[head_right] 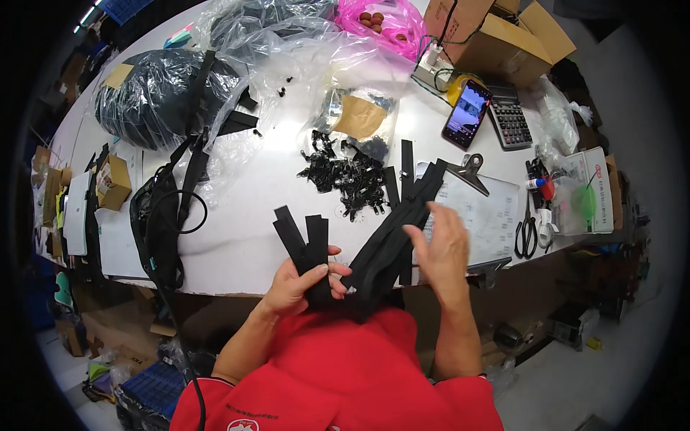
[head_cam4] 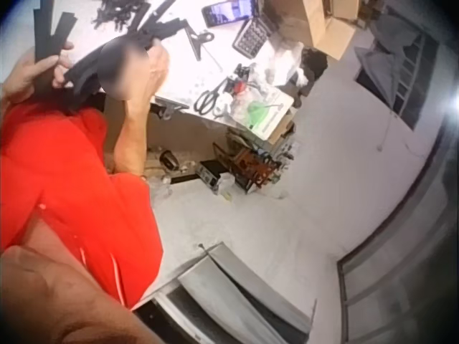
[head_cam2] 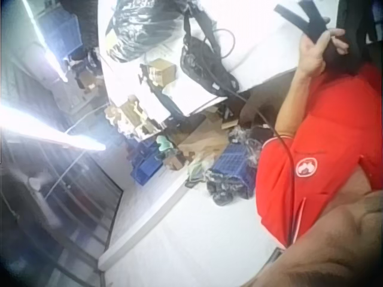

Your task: The person repeatedly picks up small black plastic clips and attaches them to the ends of black fabric straps. They handle the straps and clips one at a time, securing each clip onto a strap end and then placing the completed unit back on the table.

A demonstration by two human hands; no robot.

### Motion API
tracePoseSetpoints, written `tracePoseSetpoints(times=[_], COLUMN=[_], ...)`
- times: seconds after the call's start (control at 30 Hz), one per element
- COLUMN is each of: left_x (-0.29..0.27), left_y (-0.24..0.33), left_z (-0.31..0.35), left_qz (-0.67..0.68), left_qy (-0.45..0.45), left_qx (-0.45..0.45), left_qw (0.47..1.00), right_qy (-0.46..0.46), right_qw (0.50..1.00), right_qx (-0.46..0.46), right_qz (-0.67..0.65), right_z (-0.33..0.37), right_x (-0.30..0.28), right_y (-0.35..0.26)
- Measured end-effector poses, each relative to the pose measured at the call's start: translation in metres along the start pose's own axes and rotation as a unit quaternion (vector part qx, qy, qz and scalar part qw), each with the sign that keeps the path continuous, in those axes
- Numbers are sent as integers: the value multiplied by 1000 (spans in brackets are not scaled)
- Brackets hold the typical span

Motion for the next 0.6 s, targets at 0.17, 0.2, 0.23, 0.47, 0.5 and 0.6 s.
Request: tracePoseSetpoints(times=[0.17, 0.2, 0.23, 0.47, 0.5, 0.6], left_x=[14, 15, 15, -22, -32, -59], left_y=[-6, -6, -6, 12, 22, 41], left_z=[5, 6, 8, 32, 37, 39], left_qz=[-59, -73, -89, -192, -190, -152], left_qy=[12, 16, 12, 118, 173, 229], left_qx=[-36, -37, -37, 47, 88, 185], left_qw=[998, 997, 995, 973, 962, 943], right_qy=[-183, -168, -167, 122, 129, 119], right_qw=[800, 801, 788, 821, 829, 865], right_qx=[286, 269, 281, 354, 361, 346], right_qz=[-496, -508, -522, -432, -408, -344], right_z=[22, 15, 17, 0, 7, 28], right_x=[39, 39, 42, -6, -12, -23], right_y=[-57, -66, -65, 19, 28, 32])
Point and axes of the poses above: each hand's wrist, its own z-axis away from the middle knuckle, its own x-axis out of the palm, y = z × x, the point moved 7 cm from there along -z, towards the middle knuckle, and after that the axes turned 13 degrees about y, right-handed, at the moved point
